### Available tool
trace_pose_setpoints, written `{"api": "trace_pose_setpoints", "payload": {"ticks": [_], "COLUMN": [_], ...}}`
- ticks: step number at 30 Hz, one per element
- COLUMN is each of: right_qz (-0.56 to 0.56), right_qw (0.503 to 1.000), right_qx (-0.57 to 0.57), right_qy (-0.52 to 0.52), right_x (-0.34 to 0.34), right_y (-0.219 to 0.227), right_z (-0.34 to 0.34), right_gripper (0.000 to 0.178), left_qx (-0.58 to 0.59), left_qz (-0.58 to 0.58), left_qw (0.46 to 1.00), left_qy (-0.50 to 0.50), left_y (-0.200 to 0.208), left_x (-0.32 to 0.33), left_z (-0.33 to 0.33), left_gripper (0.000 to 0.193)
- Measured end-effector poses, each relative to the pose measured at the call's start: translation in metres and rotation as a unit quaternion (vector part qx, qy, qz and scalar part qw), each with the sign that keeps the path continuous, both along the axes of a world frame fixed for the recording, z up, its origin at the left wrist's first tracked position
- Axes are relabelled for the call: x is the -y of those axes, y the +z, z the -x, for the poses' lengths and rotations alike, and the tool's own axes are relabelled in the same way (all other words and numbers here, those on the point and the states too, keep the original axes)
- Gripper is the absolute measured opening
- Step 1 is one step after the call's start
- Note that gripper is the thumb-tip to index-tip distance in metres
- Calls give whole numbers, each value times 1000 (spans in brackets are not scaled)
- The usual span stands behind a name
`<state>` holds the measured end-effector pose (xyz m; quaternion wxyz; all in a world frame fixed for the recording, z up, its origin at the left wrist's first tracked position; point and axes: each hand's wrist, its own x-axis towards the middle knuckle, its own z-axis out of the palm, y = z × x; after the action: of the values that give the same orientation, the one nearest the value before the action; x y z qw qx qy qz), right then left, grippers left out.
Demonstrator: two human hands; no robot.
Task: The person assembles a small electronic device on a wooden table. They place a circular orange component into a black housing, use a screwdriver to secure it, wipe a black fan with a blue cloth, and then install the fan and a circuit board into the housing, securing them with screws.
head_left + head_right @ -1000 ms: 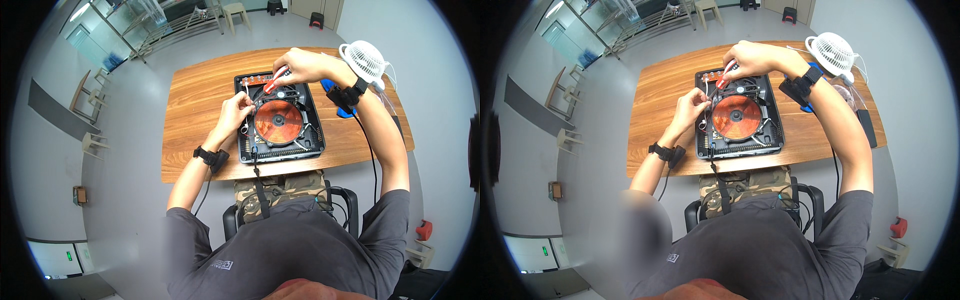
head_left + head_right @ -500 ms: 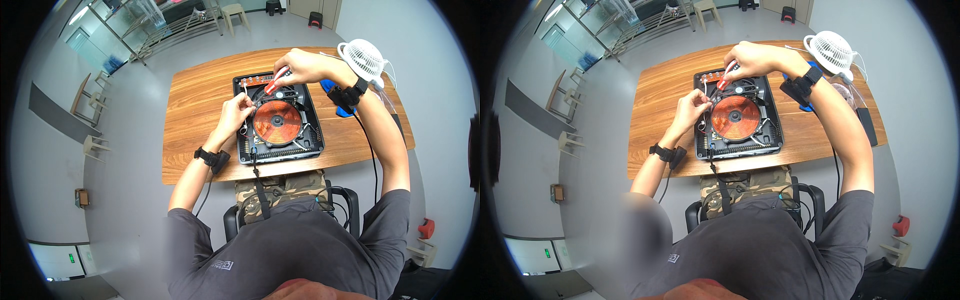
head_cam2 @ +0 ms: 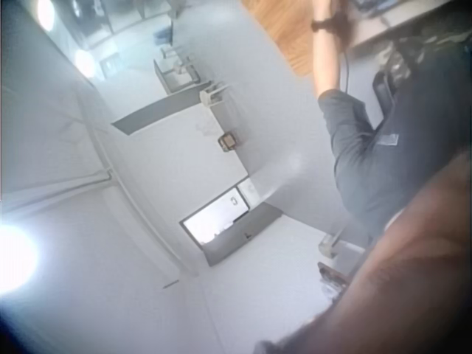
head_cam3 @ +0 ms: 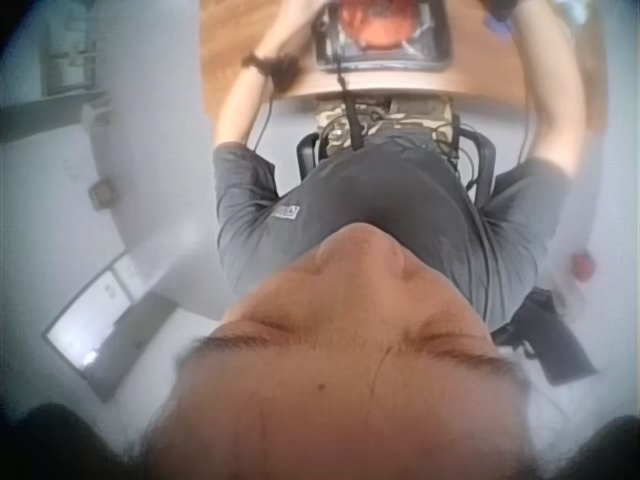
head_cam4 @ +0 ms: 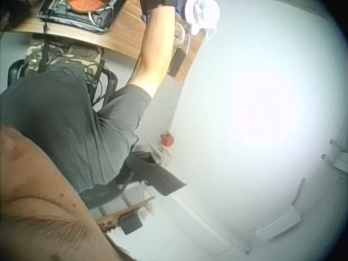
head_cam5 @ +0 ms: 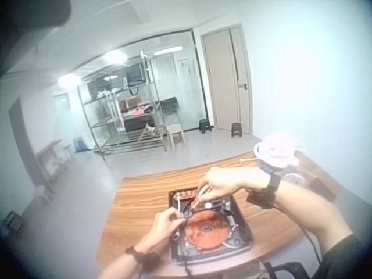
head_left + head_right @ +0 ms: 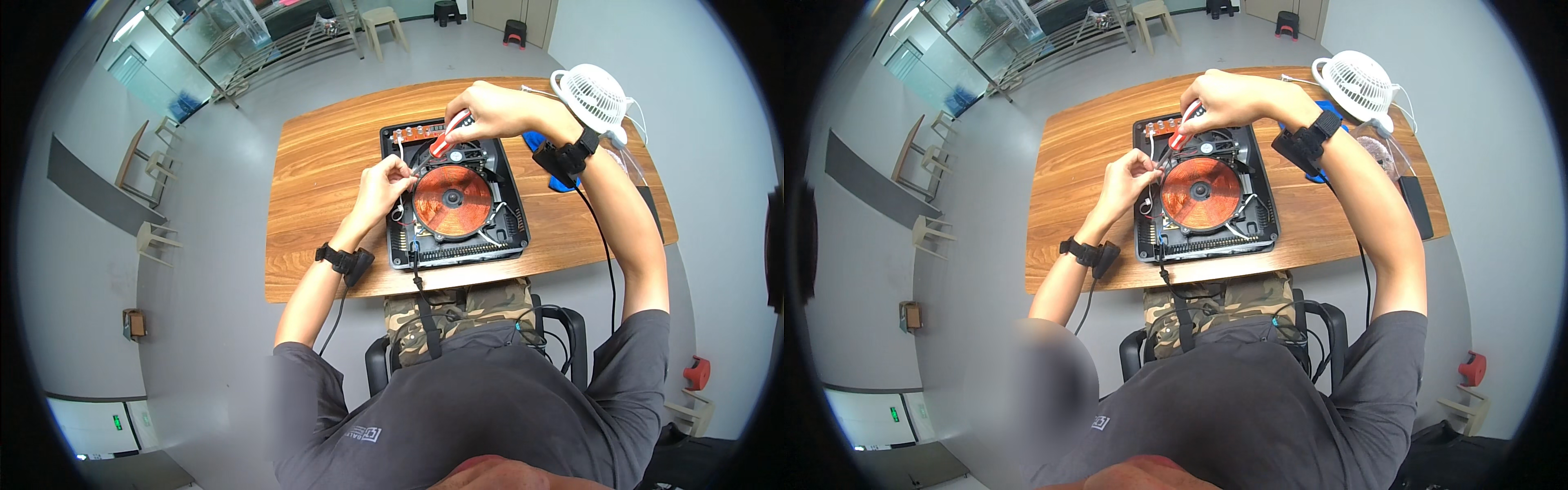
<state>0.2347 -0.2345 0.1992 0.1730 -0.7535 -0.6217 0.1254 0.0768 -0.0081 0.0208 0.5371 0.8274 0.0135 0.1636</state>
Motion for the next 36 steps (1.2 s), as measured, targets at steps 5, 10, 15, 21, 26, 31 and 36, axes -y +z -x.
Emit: {"api": "trace_pose_setpoints", "payload": {"ticks": [5,10,15,21,26,31,36], "right_qz": [-12,-15,40,40,33,16,44], "right_qw": [1000,1000,994,994,996,994,986], "right_qx": [-8,-8,-64,-64,-31,71,130], "right_qy": [-3,-22,-77,-82,-81,-77,-96], "right_x": [4,4,3,6,5,5,-3], "right_y": [3,-1,2,4,12,-1,3], "right_z": [0,-2,-2,-2,3,-17,-13], "right_gripper": [45,48,52,52,48,51,45], "left_qx": [6,34,51,31,45,14,-45], "left_qz": [47,-41,-48,-70,-118,-228,-398], "left_qw": [999,999,998,997,990,973,912], "left_qy": [-10,-7,-5,-3,-58,-45,-87], "left_y": [0,12,13,20,27,20,8], "left_x": [-1,6,8,11,12,-11,-19], "left_z": [2,10,11,11,4,-15,-33], "left_gripper": [17,21,37,46,47,48,41]}}
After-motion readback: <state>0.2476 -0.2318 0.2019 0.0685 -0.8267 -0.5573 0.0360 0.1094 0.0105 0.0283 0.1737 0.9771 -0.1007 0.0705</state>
